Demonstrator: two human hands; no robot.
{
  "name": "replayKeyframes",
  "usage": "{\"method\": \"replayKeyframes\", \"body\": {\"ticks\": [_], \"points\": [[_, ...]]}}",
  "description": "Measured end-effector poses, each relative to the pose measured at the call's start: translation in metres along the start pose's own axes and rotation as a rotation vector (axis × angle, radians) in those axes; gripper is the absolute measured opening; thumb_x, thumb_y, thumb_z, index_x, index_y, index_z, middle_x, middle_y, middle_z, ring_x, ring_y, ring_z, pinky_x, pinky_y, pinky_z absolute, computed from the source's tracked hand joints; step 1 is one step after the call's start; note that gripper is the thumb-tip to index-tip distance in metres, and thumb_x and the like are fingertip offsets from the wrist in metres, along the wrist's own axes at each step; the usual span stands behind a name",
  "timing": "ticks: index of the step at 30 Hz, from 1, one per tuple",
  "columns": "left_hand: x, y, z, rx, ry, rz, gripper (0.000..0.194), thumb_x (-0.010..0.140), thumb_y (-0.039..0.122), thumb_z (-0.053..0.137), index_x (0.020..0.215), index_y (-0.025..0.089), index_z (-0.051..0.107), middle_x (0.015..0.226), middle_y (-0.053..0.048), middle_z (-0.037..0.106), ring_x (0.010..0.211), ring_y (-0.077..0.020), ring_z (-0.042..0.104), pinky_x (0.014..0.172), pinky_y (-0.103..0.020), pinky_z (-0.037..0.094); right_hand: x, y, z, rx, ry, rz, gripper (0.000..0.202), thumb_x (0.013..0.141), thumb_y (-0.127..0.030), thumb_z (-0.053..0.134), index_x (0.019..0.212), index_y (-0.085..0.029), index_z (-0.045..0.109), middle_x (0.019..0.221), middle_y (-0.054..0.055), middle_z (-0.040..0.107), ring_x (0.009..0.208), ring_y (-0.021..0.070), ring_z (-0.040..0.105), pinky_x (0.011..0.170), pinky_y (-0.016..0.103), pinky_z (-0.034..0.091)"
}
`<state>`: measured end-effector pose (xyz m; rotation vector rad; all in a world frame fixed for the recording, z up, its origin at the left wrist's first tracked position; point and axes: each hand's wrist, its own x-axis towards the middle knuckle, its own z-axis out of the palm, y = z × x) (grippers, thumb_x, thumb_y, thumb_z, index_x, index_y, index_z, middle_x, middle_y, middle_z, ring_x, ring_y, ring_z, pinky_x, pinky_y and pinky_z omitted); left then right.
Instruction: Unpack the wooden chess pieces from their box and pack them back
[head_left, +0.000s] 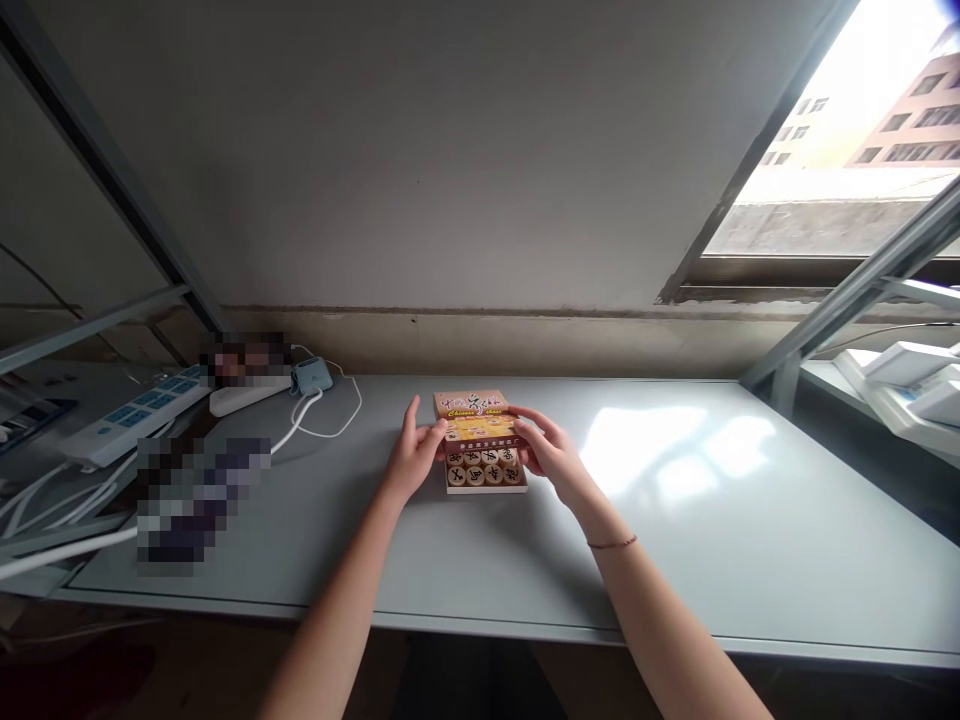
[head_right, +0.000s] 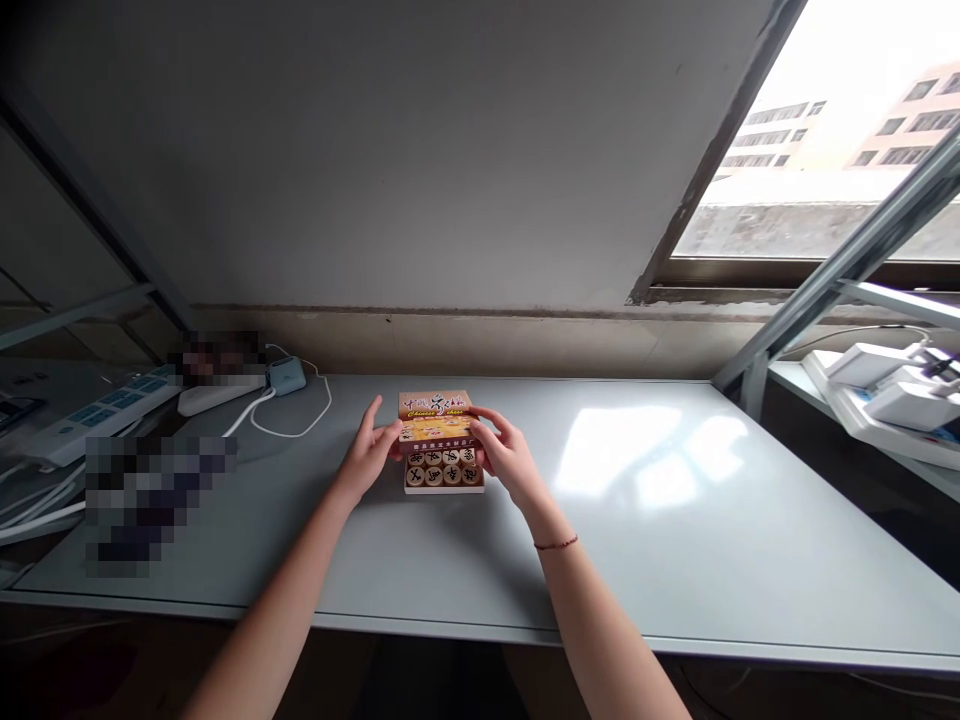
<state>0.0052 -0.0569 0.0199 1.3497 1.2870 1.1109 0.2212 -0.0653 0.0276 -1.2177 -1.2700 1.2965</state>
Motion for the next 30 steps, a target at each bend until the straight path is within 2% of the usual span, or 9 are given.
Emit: {"method": "replayKeyframes", "body": {"ticks": [3,5,10,16,20,25,28,30], "points": [[0.003,-0.005,-0.003,0.346,0.030,0.042,0.045,0.087,0.048,0.047,0.117,0.018,0.061,0.076,-0.002,0.068,0.075,-0.0178,0.064,0.072,-0.028,0.047,0.000,-0.001,-0.001,-0.071,0.004,0.031,0.046,0.076,-0.060,0.058,0.101,-0.021,0.057,0.049,-0.007,0.039,0.045,0.0083,0.033,0.042,0.022,0.024],[0.001,-0.004,-0.003,0.453,0.015,0.047,0.036,0.086,0.044,0.046,0.100,0.019,0.068,0.075,-0.001,0.068,0.075,-0.0173,0.063,0.070,-0.026,0.045,-0.002,-0.003,-0.004,-0.108,-0.050,0.051,0.041,0.077,-0.058,0.059,0.096,-0.022,0.053,0.050,-0.008,0.039,0.044,0.0072,0.032,0.042,0.021,0.023],[-0.006,0.002,-0.002,0.537,-0.070,0.017,0.025,0.085,0.040,0.046,0.088,0.022,0.064,0.069,0.003,0.064,0.067,-0.0142,0.059,0.062,-0.023,0.041,-0.007,-0.010,-0.018,-0.244,-0.288,0.184,0.035,0.081,-0.053,0.055,0.097,-0.024,0.045,0.044,-0.011,0.038,0.041,0.0068,0.030,0.041,0.020,0.020],[-0.009,0.005,-0.006,0.673,-0.208,-0.015,0.017,0.081,0.038,0.053,0.089,0.024,0.059,0.065,0.005,0.061,0.063,-0.0139,0.057,0.058,-0.023,0.037,-0.011,-0.017,-0.024,-0.403,-0.464,0.340,0.039,0.079,-0.054,0.058,0.101,-0.026,0.041,0.050,-0.008,0.054,0.039,0.0076,0.037,0.040,0.020,0.025],[-0.009,0.004,-0.003,0.731,-0.229,-0.011,0.014,0.084,0.036,0.050,0.084,0.024,0.056,0.067,0.003,0.062,0.064,-0.0147,0.057,0.057,-0.023,0.036,-0.010,-0.012,-0.023,-0.455,-0.453,0.335,0.041,0.078,-0.053,0.060,0.102,-0.026,0.041,0.051,-0.007,0.055,0.039,0.0070,0.036,0.041,0.020,0.026],[-0.006,-0.004,0.007,0.805,-0.109,0.061,0.012,0.091,0.030,0.043,0.091,0.026,0.054,0.080,0.001,0.067,0.074,-0.0167,0.062,0.064,-0.024,0.039,-0.006,0.000,-0.023,-0.443,-0.339,0.245,0.047,0.078,-0.059,0.059,0.108,-0.026,0.044,0.055,-0.007,0.056,0.044,0.0089,0.044,0.045,0.021,0.033],[-0.003,-0.008,0.009,0.827,-0.069,0.084,0.011,0.092,0.028,0.043,0.090,0.026,0.053,0.084,0.001,0.068,0.077,-0.0169,0.064,0.066,-0.024,0.040,-0.004,0.003,-0.024,-0.431,-0.331,0.234,0.048,0.077,-0.060,0.059,0.108,-0.026,0.045,0.056,-0.007,0.055,0.045,0.0088,0.044,0.045,0.021,0.033],[-0.002,-0.009,0.009,0.808,-0.062,0.049,0.011,0.091,0.030,0.044,0.092,0.025,0.054,0.081,0.001,0.068,0.075,-0.0169,0.064,0.065,-0.024,0.041,-0.004,0.003,-0.025,-0.396,-0.339,0.239,0.048,0.077,-0.061,0.059,0.108,-0.026,0.046,0.057,-0.007,0.054,0.046,0.0081,0.043,0.045,0.020,0.032]]}}
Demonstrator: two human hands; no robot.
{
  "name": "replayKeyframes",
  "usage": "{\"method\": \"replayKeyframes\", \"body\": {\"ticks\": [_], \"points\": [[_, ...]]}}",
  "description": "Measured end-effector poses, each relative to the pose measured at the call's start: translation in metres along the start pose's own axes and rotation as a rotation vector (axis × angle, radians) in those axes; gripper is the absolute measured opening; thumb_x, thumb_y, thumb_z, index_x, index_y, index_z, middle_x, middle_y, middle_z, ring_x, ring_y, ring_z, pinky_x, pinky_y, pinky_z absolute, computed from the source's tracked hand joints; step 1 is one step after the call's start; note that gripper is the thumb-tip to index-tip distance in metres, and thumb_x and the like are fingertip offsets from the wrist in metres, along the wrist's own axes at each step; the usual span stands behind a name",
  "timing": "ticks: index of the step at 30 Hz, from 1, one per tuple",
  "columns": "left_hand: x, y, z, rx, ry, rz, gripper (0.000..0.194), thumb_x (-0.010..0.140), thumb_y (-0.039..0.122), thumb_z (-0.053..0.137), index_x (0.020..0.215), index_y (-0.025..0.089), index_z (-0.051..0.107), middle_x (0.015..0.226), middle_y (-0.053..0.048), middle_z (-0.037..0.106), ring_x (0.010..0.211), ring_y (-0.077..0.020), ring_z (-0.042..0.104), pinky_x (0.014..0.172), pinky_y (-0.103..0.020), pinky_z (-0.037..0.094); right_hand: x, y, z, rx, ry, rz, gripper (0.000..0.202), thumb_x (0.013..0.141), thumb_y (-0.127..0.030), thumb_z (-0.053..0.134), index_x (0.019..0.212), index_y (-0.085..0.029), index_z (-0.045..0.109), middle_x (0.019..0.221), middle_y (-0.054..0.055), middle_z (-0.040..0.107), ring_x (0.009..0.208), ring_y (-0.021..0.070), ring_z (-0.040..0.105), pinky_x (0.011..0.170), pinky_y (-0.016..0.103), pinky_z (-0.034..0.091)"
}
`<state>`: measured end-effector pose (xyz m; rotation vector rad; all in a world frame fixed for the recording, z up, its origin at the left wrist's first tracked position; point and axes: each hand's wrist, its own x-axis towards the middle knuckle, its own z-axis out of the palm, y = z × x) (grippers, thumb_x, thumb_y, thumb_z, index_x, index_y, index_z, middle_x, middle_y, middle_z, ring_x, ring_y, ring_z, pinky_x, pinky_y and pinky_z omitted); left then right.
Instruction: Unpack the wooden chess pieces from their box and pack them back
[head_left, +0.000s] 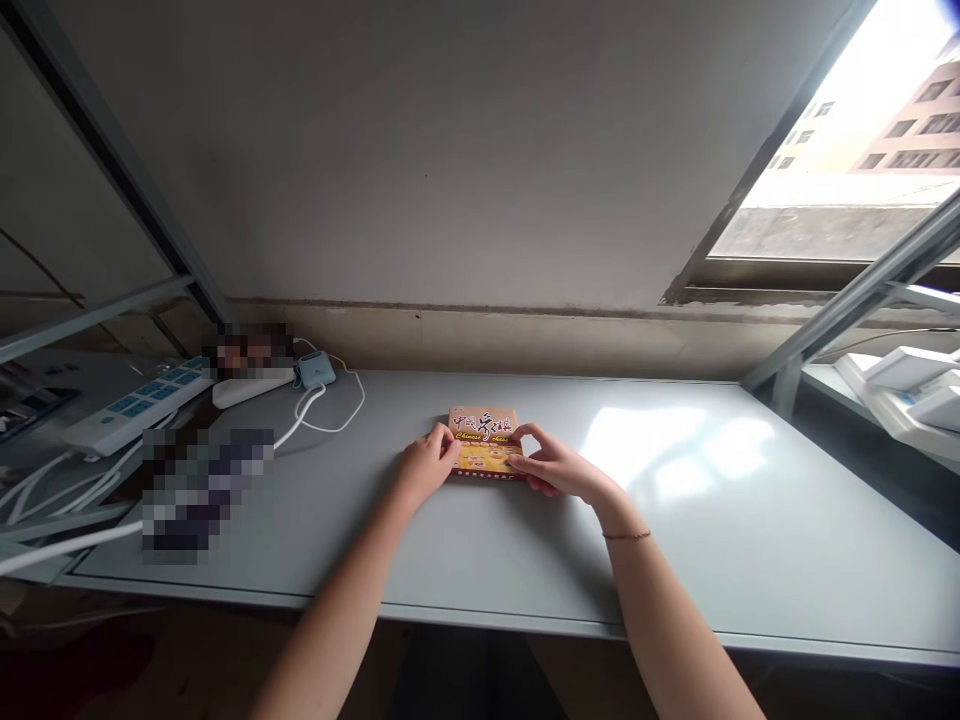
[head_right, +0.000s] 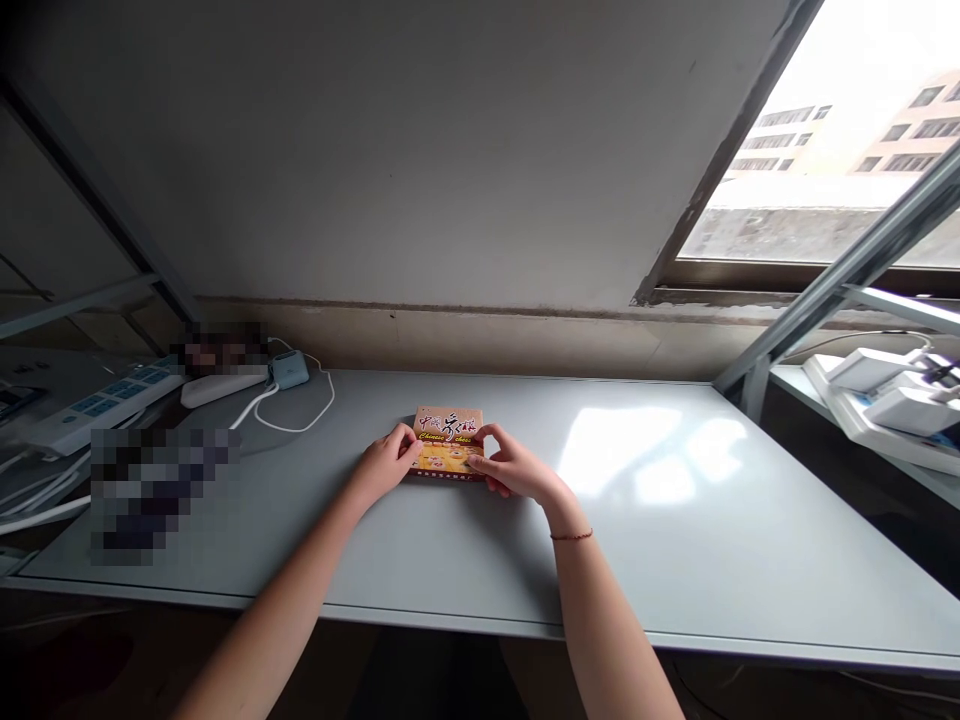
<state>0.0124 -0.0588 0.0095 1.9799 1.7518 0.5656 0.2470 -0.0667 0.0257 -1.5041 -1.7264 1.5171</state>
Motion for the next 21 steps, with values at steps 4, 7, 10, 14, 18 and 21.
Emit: {"method": "replayKeyframes", "body": {"ticks": [4,7,10,14,18,21], "points": [[0.003,-0.001,-0.002,-0.037,0.022,-0.057,0.025,0.091,0.035,0.045,0.109,0.021,0.055,0.080,-0.002,0.069,0.076,-0.0182,0.065,0.064,-0.025,0.042,-0.001,0.000,-0.002,0.085,0.033,-0.010,0.046,0.080,-0.063,0.054,0.107,-0.026,0.049,0.064,-0.007,0.051,0.049,0.0075,0.045,0.043,0.019,0.029],[0.003,-0.001,-0.001,-0.013,0.028,-0.049,0.027,0.091,0.032,0.044,0.111,0.022,0.059,0.083,-0.003,0.071,0.078,-0.0188,0.066,0.064,-0.025,0.043,0.000,0.000,-0.001,0.051,0.087,-0.010,0.048,0.078,-0.062,0.057,0.110,-0.028,0.047,0.070,-0.006,0.054,0.050,0.0076,0.047,0.042,0.019,0.028],[0.003,-0.002,0.001,-0.009,0.035,-0.045,0.026,0.091,0.031,0.045,0.109,0.022,0.061,0.082,-0.003,0.072,0.077,-0.0188,0.066,0.064,-0.025,0.043,0.002,0.002,0.000,0.038,0.094,-0.014,0.050,0.076,-0.061,0.058,0.112,-0.029,0.046,0.072,-0.006,0.055,0.050,0.0080,0.048,0.042,0.019,0.028],[0.012,-0.009,-0.001,0.026,0.065,-0.047,0.024,0.092,0.035,0.045,0.100,0.023,0.064,0.082,-0.003,0.072,0.077,-0.0188,0.066,0.065,-0.025,0.042,0.010,0.011,-0.005,0.100,0.208,-0.088,0.047,0.077,-0.060,0.055,0.106,-0.023,0.051,0.069,-0.003,0.053,0.053,0.0110,0.049,0.045,0.022,0.031],[0.037,-0.023,-0.007,0.131,0.142,-0.055,0.025,0.094,0.030,0.041,0.089,0.022,0.064,0.089,-0.007,0.072,0.083,-0.0221,0.065,0.068,-0.027,0.041,0.030,0.024,-0.010,-0.196,0.648,-0.138,0.028,0.083,-0.045,0.046,0.082,-0.020,0.057,0.068,0.002,0.057,0.063,0.0151,0.051,0.057,0.027,0.036],[0.053,-0.035,-0.009,0.207,0.186,-0.038,0.024,0.092,0.027,0.042,0.082,0.021,0.064,0.087,-0.008,0.070,0.087,-0.0222,0.064,0.072,-0.027,0.039,0.046,0.026,-0.008,-0.584,0.730,-0.006,0.025,0.086,-0.034,0.043,0.076,-0.020,0.060,0.074,0.005,0.063,0.066,0.0168,0.053,0.057,0.027,0.030]]}}
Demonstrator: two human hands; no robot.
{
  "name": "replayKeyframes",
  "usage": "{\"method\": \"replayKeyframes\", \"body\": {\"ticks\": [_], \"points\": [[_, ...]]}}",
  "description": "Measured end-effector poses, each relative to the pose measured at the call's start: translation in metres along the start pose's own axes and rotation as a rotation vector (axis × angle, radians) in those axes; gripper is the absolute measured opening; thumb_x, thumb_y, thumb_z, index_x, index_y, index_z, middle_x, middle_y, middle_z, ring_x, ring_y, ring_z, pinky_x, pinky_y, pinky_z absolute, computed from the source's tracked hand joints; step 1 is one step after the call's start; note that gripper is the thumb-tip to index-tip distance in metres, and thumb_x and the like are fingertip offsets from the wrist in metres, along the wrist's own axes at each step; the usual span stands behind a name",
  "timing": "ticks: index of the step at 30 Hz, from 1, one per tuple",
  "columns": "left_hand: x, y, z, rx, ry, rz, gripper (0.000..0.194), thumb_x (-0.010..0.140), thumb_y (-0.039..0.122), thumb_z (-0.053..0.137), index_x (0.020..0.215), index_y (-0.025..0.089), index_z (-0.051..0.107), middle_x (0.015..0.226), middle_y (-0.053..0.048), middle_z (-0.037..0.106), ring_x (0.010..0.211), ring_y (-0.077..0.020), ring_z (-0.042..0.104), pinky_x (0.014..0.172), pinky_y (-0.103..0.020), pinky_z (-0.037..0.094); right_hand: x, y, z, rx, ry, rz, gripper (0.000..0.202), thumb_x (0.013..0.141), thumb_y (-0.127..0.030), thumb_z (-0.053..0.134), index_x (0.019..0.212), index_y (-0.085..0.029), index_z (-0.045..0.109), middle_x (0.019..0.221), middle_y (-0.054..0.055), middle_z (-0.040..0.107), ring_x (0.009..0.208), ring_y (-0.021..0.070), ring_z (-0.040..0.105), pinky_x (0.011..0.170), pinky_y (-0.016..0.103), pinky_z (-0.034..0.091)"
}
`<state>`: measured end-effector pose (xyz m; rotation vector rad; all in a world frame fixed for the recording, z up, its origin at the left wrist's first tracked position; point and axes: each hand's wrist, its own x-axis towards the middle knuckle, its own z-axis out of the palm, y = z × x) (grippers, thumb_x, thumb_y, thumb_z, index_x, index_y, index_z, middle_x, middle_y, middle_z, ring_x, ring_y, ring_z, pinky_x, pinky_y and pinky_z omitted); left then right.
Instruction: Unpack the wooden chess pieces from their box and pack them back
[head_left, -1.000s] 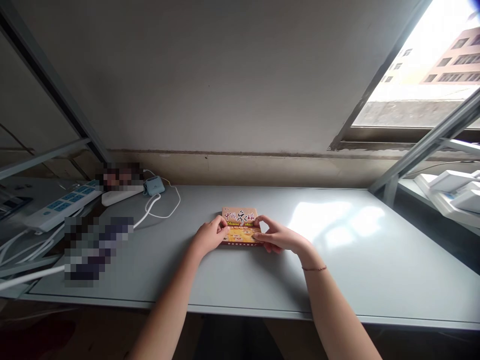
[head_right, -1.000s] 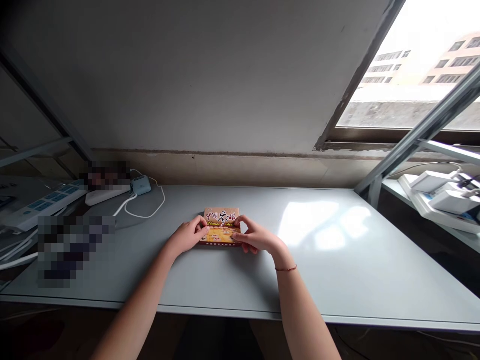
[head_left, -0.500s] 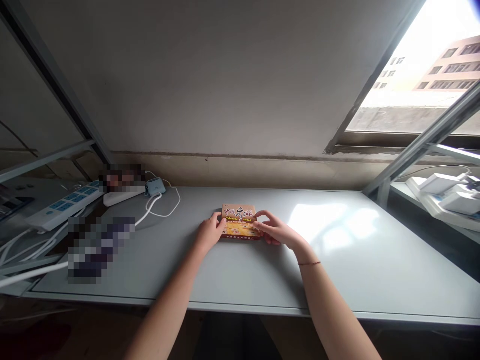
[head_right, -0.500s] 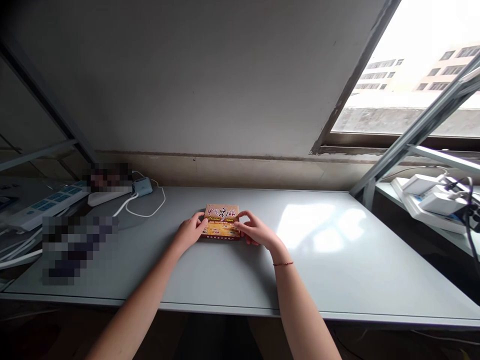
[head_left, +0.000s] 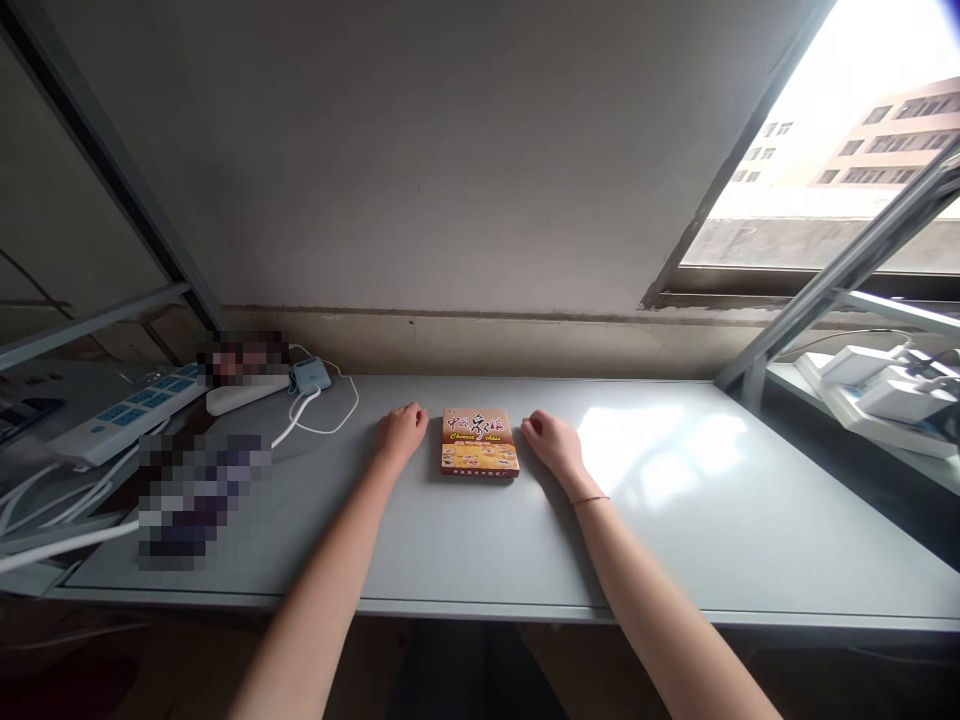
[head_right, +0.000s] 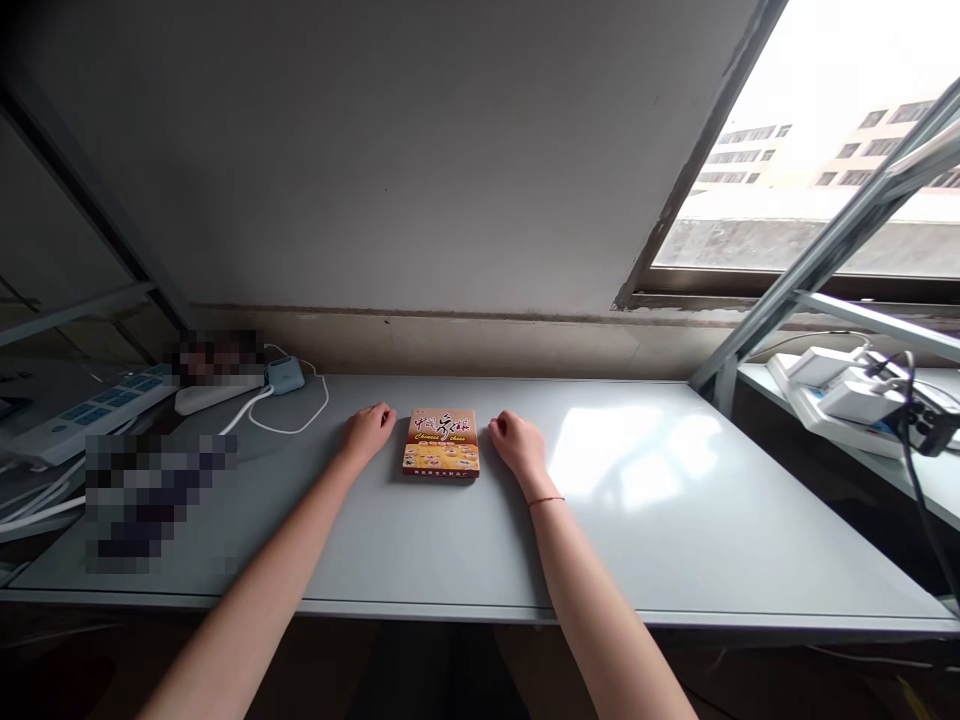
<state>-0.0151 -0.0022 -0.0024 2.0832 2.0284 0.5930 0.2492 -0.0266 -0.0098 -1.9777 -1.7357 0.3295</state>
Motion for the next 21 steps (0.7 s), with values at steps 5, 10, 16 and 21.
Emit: {"method": "replayKeyframes", "body": {"ticks": [5,10,16,21], "points": [[0.006,-0.013,0.010,0.049,0.040,0.052,0.024,0.091,0.027,0.043,0.078,0.020,0.062,0.084,-0.008,0.069,0.084,-0.0215,0.062,0.073,-0.028,0.037,0.008,-0.011,0.008,-0.322,-0.061,-0.027,0.033,0.090,-0.031,0.038,0.078,-0.019,0.066,0.083,0.010,0.068,0.066,0.0179,0.056,0.054,0.028,0.024],[0.003,-0.018,0.014,0.064,0.068,0.079,0.025,0.091,0.029,0.043,0.076,0.021,0.061,0.083,-0.006,0.069,0.083,-0.0189,0.060,0.074,-0.027,0.037,0.004,-0.006,0.006,-0.305,-0.038,-0.045,0.033,0.091,-0.033,0.038,0.077,-0.019,0.065,0.081,0.009,0.067,0.064,0.0163,0.053,0.053,0.028,0.022],[0.004,-0.019,0.015,0.061,0.092,0.082,0.023,0.090,0.027,0.045,0.074,0.020,0.061,0.080,-0.004,0.068,0.079,-0.0176,0.059,0.071,-0.026,0.037,0.001,0.000,0.006,-0.233,0.008,-0.093,0.026,0.087,-0.030,0.042,0.069,-0.020,0.057,0.071,0.003,0.062,0.057,0.0132,0.042,0.052,0.026,0.019],[0.005,-0.021,0.017,0.036,0.101,0.097,0.023,0.089,0.026,0.046,0.073,0.020,0.061,0.078,-0.003,0.068,0.077,-0.0171,0.059,0.071,-0.026,0.037,0.002,0.002,0.008,-0.181,0.028,-0.083,0.025,0.086,-0.030,0.044,0.065,-0.020,0.053,0.065,0.001,0.058,0.056,0.0127,0.038,0.052,0.026,0.017]]}}
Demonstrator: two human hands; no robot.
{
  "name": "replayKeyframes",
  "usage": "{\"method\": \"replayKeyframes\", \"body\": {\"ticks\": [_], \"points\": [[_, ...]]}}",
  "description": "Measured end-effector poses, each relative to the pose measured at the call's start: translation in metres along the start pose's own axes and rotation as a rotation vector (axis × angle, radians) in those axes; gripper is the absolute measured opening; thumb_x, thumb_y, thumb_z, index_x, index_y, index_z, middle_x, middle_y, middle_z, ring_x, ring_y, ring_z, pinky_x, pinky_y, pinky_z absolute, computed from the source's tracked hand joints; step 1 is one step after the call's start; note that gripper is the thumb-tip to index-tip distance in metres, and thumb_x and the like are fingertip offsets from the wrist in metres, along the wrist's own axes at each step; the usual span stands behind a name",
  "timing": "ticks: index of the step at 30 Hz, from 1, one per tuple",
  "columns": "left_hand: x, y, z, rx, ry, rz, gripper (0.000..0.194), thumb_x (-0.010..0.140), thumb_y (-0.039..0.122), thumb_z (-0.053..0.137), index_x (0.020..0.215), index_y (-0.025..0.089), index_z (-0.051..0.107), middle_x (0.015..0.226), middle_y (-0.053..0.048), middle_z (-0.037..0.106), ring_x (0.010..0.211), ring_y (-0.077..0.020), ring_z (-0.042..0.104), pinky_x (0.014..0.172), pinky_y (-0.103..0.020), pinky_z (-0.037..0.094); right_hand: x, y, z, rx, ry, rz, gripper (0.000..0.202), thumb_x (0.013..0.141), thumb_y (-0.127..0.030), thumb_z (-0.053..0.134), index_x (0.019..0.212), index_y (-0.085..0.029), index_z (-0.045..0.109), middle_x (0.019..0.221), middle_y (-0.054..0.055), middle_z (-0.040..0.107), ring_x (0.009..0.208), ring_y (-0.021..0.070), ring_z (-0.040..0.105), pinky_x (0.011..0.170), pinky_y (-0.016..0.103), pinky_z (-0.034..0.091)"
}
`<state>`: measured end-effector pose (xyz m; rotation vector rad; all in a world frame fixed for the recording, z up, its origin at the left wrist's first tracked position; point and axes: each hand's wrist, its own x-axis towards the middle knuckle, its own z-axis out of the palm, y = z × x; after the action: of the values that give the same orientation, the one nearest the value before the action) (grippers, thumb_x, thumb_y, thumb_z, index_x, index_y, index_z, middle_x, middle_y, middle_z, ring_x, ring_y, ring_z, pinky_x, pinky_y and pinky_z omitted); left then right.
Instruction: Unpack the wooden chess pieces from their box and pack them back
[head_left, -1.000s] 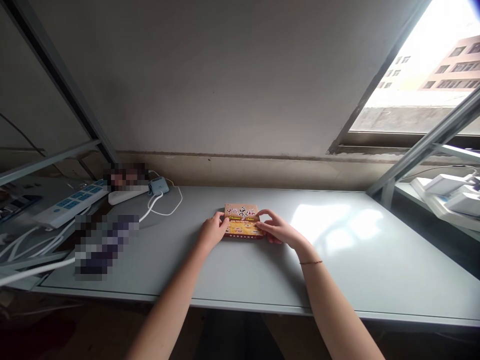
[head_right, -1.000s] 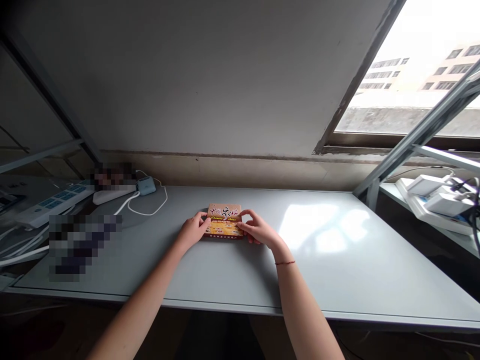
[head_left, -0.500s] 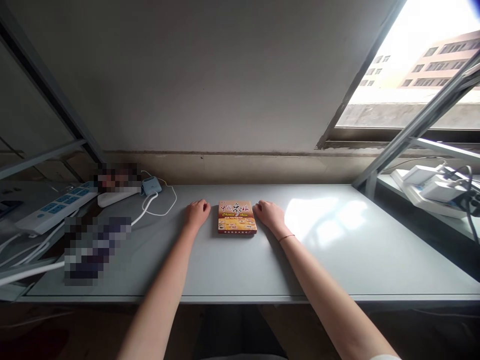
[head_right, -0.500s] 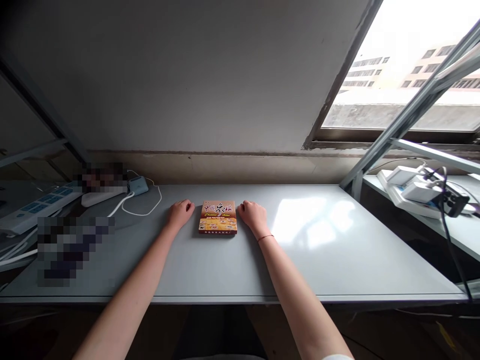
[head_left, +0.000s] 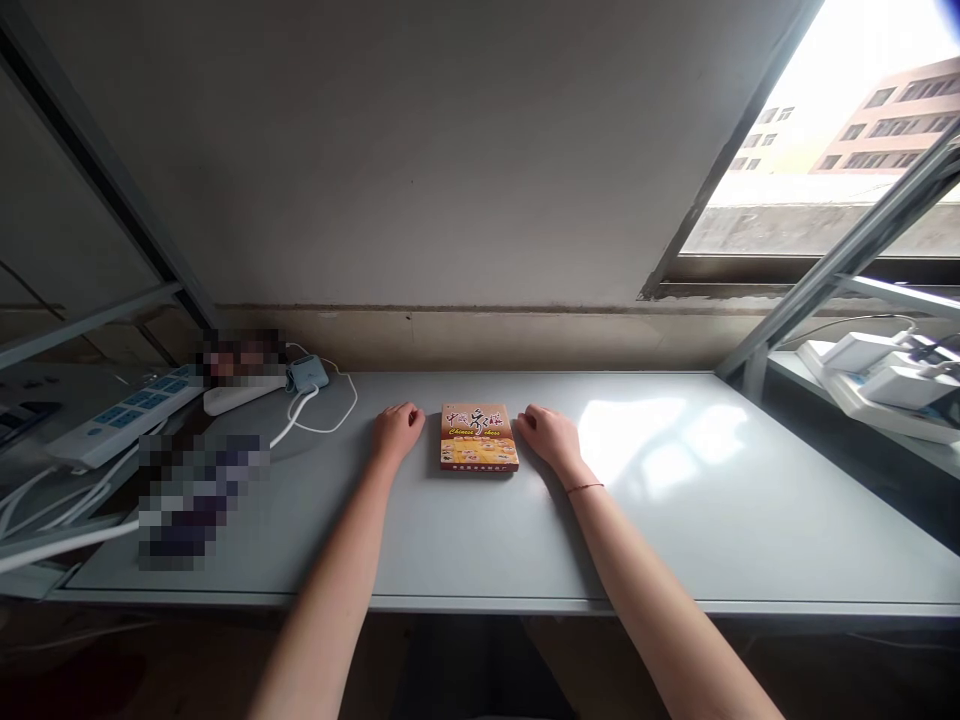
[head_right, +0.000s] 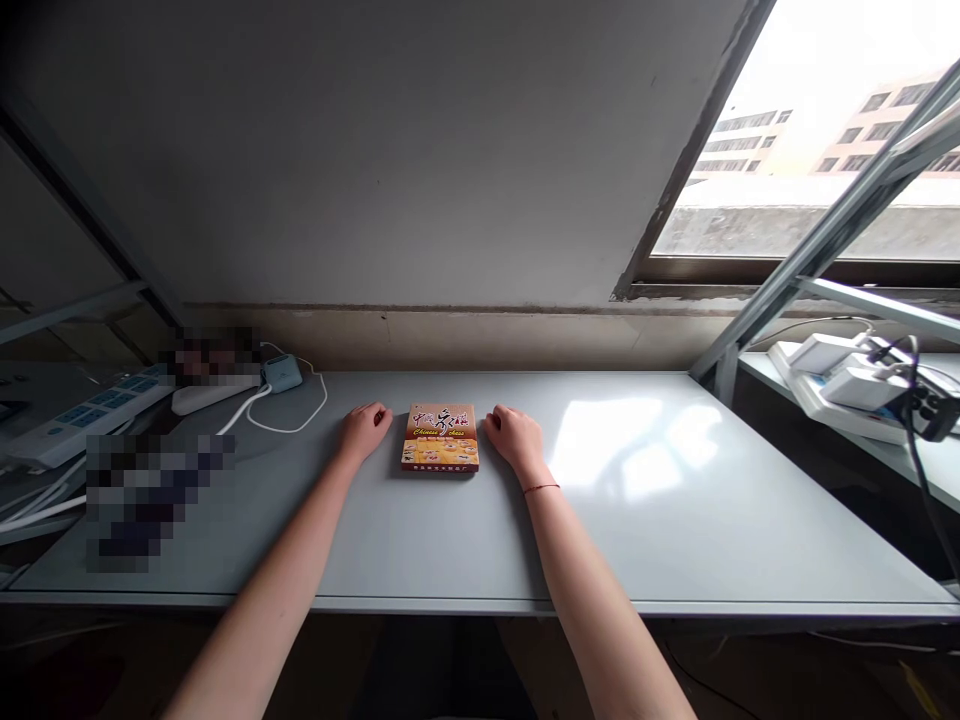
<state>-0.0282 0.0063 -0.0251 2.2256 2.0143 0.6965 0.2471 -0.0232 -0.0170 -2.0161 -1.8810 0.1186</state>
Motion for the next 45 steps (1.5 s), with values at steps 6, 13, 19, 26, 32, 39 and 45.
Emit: {"method": "replayKeyframes", "body": {"ticks": [6,13,19,26,32,39,45], "points": [[0.002,-0.002,0.001,-0.038,0.015,0.008,0.023,0.088,0.027,0.047,0.071,0.021,0.060,0.075,-0.002,0.067,0.075,-0.0167,0.058,0.069,-0.026,0.037,0.001,0.002,0.002,0.041,0.019,0.004,0.024,0.084,-0.030,0.044,0.063,-0.021,0.053,0.063,0.001,0.055,0.055,0.0126,0.037,0.053,0.026,0.017],[0.001,-0.003,0.000,-0.112,0.035,0.015,0.024,0.087,0.028,0.048,0.067,0.020,0.058,0.071,-0.001,0.065,0.070,-0.0160,0.057,0.065,-0.025,0.035,0.002,0.003,0.000,0.064,0.008,0.044,0.028,0.086,-0.034,0.043,0.066,-0.021,0.057,0.065,0.001,0.060,0.057,0.0130,0.041,0.052,0.025,0.021],[-0.005,0.001,-0.008,-0.209,0.054,0.065,0.026,0.089,0.030,0.047,0.067,0.020,0.058,0.066,0.001,0.062,0.064,-0.0134,0.055,0.062,-0.023,0.038,0.008,-0.012,-0.001,-0.034,-0.103,0.141,0.026,0.085,-0.028,0.042,0.077,-0.019,0.066,0.076,0.007,0.067,0.065,0.0165,0.054,0.053,0.026,0.025],[-0.017,0.029,-0.024,-0.333,0.089,0.269,0.024,0.091,0.030,0.045,0.085,0.022,0.067,0.084,-0.001,0.064,0.077,-0.0134,0.060,0.073,-0.023,0.047,-0.006,-0.020,0.001,-0.003,0.012,0.129,0.028,0.090,-0.028,0.040,0.080,-0.019,0.065,0.084,0.007,0.066,0.075,0.0170,0.055,0.056,0.026,0.026],[-0.029,0.054,-0.014,-0.269,0.058,0.389,0.020,0.087,0.027,0.054,0.096,0.023,0.071,0.105,-0.006,0.061,0.100,-0.0213,0.058,0.094,-0.034,0.047,-0.007,-0.018,0.004,0.220,0.011,-0.065,0.049,0.096,-0.040,0.032,0.063,-0.019,0.062,0.070,0.004,0.058,0.067,0.0150,0.051,0.062,0.025,0.032],[-0.043,0.070,-0.025,-0.207,-0.130,0.239,0.070,0.078,0.061,0.059,0.139,0.029,0.044,0.116,-0.008,0.054,0.104,-0.0274,0.059,0.087,-0.040,0.051,-0.007,-0.025,-0.003,0.642,0.104,-0.205,0.046,0.095,-0.046,0.035,0.118,-0.020,0.065,0.088,0.006,0.063,0.078,0.0173,0.057,0.073,0.028,0.044],[-0.049,0.083,-0.034,-0.258,-0.030,0.216,0.068,0.083,0.050,0.058,0.143,0.032,0.032,0.132,-0.010,0.047,0.108,-0.0273,0.059,0.083,-0.036,0.052,-0.012,-0.034,-0.012,0.625,0.075,-0.245,0.047,0.095,-0.047,0.038,0.127,-0.020,0.058,0.100,0.008,0.063,0.085,0.0179,0.058,0.079,0.029,0.046]]}}
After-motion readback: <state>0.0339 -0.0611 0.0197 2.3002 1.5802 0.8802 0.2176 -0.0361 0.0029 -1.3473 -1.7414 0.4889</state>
